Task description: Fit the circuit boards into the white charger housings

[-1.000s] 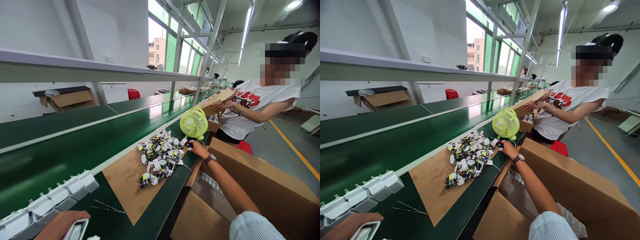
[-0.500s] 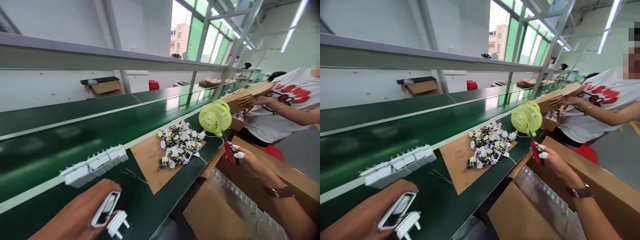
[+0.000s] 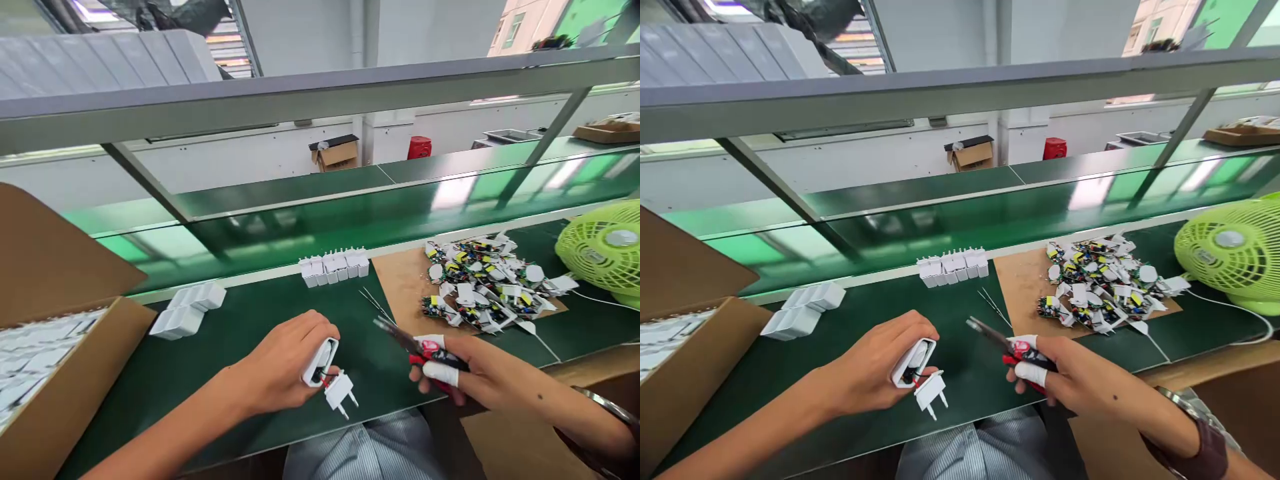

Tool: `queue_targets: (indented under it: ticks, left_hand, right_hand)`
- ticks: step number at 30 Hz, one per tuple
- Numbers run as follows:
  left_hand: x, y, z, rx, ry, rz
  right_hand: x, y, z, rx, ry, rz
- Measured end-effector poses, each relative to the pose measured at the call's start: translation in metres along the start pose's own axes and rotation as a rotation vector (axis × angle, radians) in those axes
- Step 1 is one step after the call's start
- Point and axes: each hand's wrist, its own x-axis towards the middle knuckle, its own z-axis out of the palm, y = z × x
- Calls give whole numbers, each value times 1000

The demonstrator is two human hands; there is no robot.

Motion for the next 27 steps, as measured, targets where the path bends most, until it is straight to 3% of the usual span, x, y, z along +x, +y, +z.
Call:
queue_targets:
  ticks: [2, 8, 14, 18, 27]
  left_hand:
    - [-9, -2, -4, 5, -9, -57]
    - [-22, -8, -7, 60, 22, -110]
    - [-26, -10, -4, 193, 100, -41]
    - [-27, -9, -1, 243, 75, -31]
    - [-15, 2, 2, 512, 90, 41]
  right_hand:
    - [14, -2, 12, -139, -20, -72]
    - [40, 1, 40, -499, 82, -324]
    - [55, -2, 56, -800, 141, -389]
    - [61, -3, 61, -929, 175, -430]
    - [65, -10, 68, -1028, 198, -441]
